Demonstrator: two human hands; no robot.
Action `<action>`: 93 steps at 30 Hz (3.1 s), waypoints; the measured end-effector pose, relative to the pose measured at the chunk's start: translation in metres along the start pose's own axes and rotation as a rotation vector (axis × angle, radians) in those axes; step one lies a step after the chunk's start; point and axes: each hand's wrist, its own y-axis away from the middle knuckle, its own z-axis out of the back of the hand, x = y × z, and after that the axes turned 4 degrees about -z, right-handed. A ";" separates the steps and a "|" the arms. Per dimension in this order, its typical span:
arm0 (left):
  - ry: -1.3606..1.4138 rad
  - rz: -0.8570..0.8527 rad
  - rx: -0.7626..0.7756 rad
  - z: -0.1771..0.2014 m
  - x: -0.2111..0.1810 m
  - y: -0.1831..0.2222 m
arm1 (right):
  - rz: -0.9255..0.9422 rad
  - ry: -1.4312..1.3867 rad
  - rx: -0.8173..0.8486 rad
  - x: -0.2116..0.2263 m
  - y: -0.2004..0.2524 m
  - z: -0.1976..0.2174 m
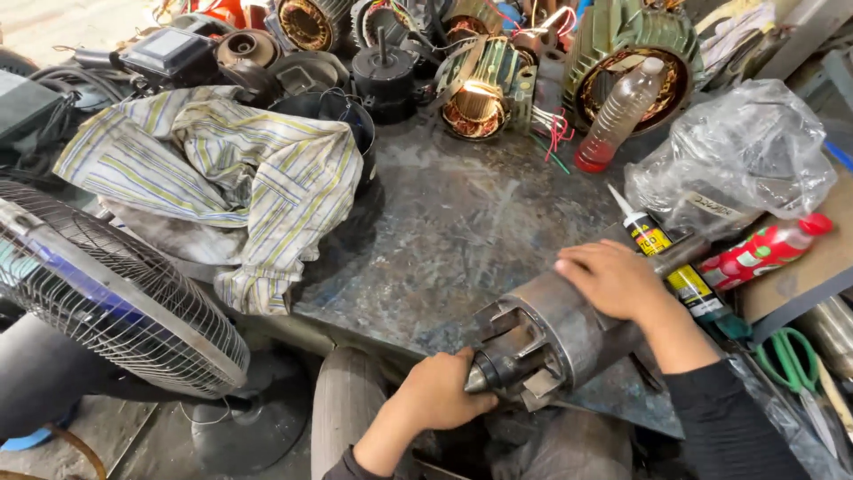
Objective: Sanding the shaft of an electric motor with sandpaper to smooth the surface.
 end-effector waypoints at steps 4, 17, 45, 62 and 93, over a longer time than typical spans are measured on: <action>0.536 0.069 0.224 0.019 -0.005 0.006 | 0.093 0.040 -0.082 0.030 0.019 -0.012; -0.171 0.072 -0.031 -0.072 -0.006 0.008 | 0.335 -0.050 -0.335 0.033 0.070 -0.007; -0.159 0.139 0.041 -0.051 -0.019 0.012 | 0.247 0.071 0.572 0.126 0.032 0.024; -0.172 0.183 0.061 -0.044 -0.016 0.012 | 0.483 -0.349 -0.663 0.007 0.089 -0.019; -0.234 0.380 0.043 -0.036 -0.030 0.009 | 0.575 -0.307 -0.934 0.056 0.146 -0.092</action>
